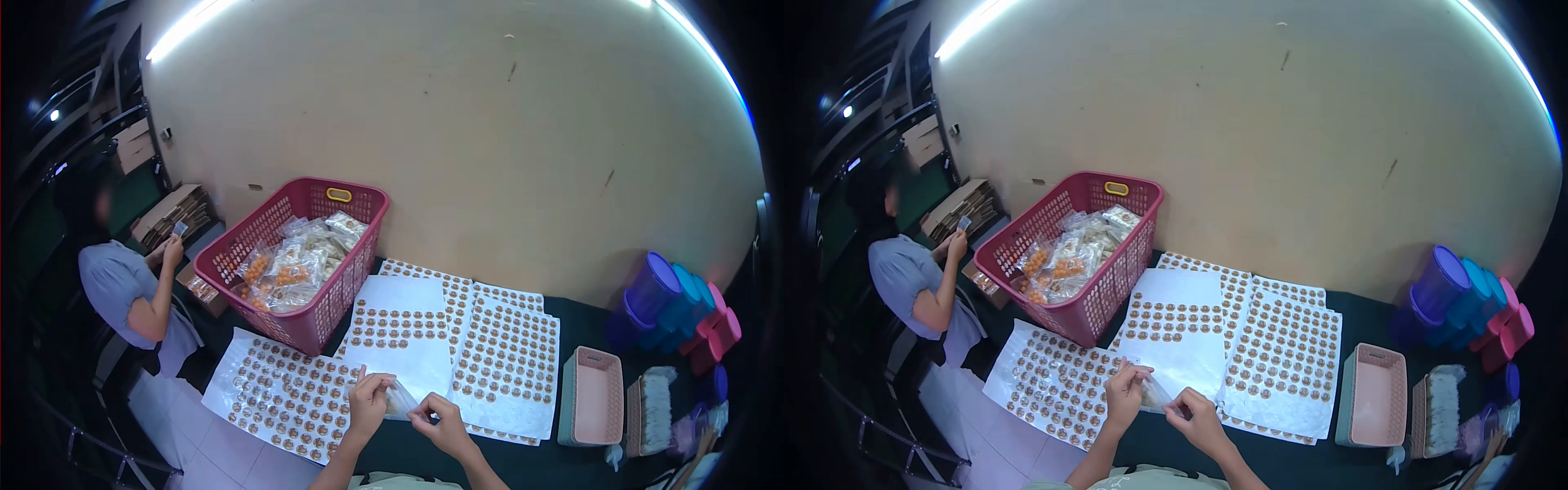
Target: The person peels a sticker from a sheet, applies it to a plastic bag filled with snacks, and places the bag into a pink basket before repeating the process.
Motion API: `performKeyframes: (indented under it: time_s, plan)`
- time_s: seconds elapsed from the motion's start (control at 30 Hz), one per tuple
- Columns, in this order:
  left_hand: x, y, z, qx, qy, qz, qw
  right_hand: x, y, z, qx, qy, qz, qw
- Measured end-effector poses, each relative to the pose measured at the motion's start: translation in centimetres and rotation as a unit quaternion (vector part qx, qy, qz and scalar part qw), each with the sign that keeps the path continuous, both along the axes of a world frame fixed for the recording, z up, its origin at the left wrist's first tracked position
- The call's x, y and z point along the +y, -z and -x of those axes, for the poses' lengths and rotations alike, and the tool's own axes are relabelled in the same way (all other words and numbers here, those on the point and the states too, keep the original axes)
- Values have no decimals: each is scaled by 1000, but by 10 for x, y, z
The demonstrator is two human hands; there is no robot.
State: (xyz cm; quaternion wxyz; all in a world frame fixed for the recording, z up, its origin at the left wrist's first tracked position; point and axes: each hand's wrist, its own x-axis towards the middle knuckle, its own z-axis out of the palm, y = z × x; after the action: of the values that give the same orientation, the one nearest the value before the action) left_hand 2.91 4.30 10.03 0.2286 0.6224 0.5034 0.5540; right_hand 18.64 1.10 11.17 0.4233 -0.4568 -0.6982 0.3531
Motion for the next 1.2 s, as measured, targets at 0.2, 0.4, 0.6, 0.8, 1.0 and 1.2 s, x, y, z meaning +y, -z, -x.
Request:
performKeyframes:
  time_s: [0.2,0.4,0.6,0.8,1.0,1.2]
  plan:
    - [7,-2,12,69,44,-62,995,-3,12,-6,47,-33,76,995]
    - [40,3,71,-197,-97,3,975,-42,66,-53,-20,-58,117,991]
    - [20,29,-23,-305,133,24,943,-28,63,-51,187,65,221,955]
    - [35,43,-56,-568,371,180,712,-18,79,-25,206,6,223,953]
    - [35,53,-37,-822,423,254,285,-28,48,-14,322,-62,377,866]
    - [35,70,-43,-797,354,367,324,-30,56,-19,275,-77,366,886]
